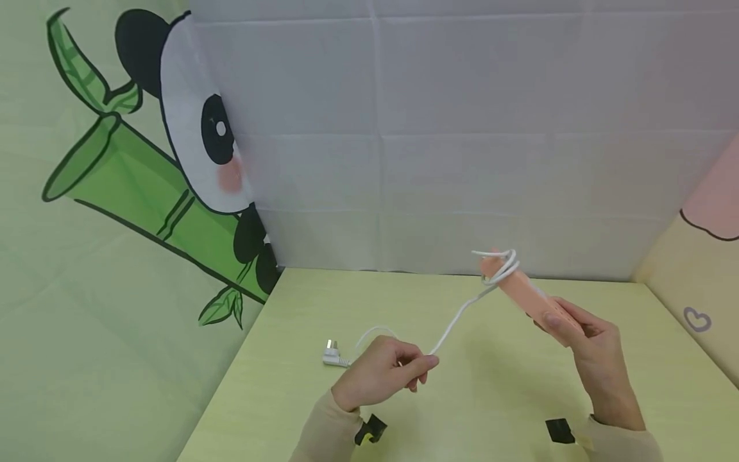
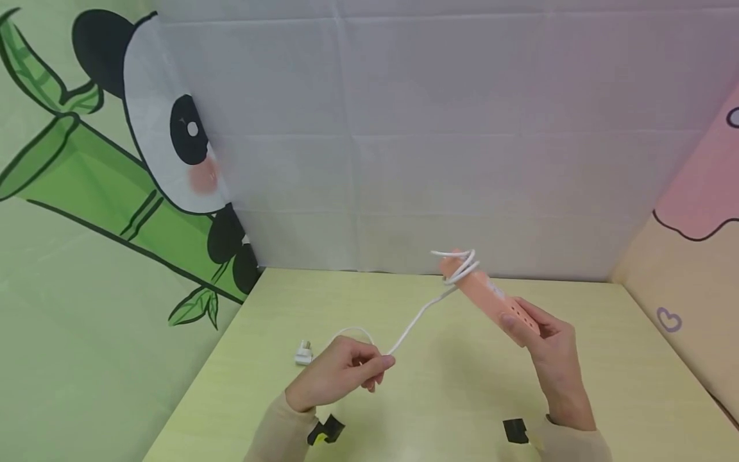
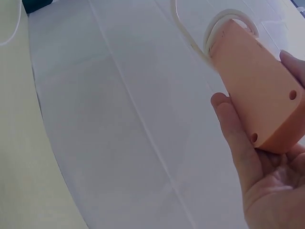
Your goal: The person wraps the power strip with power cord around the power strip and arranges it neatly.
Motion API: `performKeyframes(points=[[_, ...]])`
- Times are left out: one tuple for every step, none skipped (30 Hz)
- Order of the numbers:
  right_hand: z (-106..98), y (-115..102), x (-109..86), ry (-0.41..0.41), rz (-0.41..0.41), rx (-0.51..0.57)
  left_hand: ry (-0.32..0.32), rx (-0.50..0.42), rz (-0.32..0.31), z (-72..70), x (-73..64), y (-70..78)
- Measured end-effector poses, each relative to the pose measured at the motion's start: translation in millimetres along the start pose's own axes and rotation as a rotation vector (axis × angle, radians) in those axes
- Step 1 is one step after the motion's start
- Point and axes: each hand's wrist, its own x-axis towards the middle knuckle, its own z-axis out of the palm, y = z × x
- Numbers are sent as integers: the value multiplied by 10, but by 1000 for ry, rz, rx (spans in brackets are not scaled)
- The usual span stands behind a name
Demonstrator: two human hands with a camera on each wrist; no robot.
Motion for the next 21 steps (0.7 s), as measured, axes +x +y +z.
performKeyframes(points=[[-4,-6,7,10,5,3,-2,-6,6,-11,-6,5],[-8,-12,12,16,10,6,-1,-9,14,-23,-11,10],[-10,-17,16,20,18,2,-2,-17,17,-36,-16,17],[-12,-22,20,22,27,-3,-6,-36,17,-49,-20,21],[-14,-27,24,26,36,-8,-12,-58,19,-63,-24,25],[-16,-31,28,34,48,-23,-16,-78,17,-78,-28,28],[-21,-34,33,41,58,-33,-18,-101,17,-93,-33,32],[-26,-36,36,46,67,-42,-16,-118,19,-107,-37,36],[-34,-35,41,48,73,-45,-14,-140,19,-121,-42,41],[-41,-35,46,49,75,-42,-10,-151,21,-132,-45,40],[-48,-34,50,51,79,-40,-6,-158,24,-140,-47,39],[-55,-32,55,51,79,-40,1,-158,27,-147,-49,37],[-59,-31,58,50,81,-35,6,-163,33,-150,-50,38],[-61,-30,63,49,85,-33,14,-163,41,-154,-51,40],[-64,-29,68,50,87,-31,24,-160,47,-156,-52,41],[-65,-28,71,54,90,-34,37,-156,53,-160,-54,43],[-64,-26,75,60,94,-41,51,-156,66,-164,-58,49],[-63,-26,80,66,96,-46,68,-153,80,-170,-62,57],[-63,-25,85,72,100,-53,84,-151,90,-175,-68,64],[-63,-26,89,76,103,-58,100,-144,101,-181,-73,69],[-63,-28,94,79,106,-61,113,-145,114,-188,-78,74]])
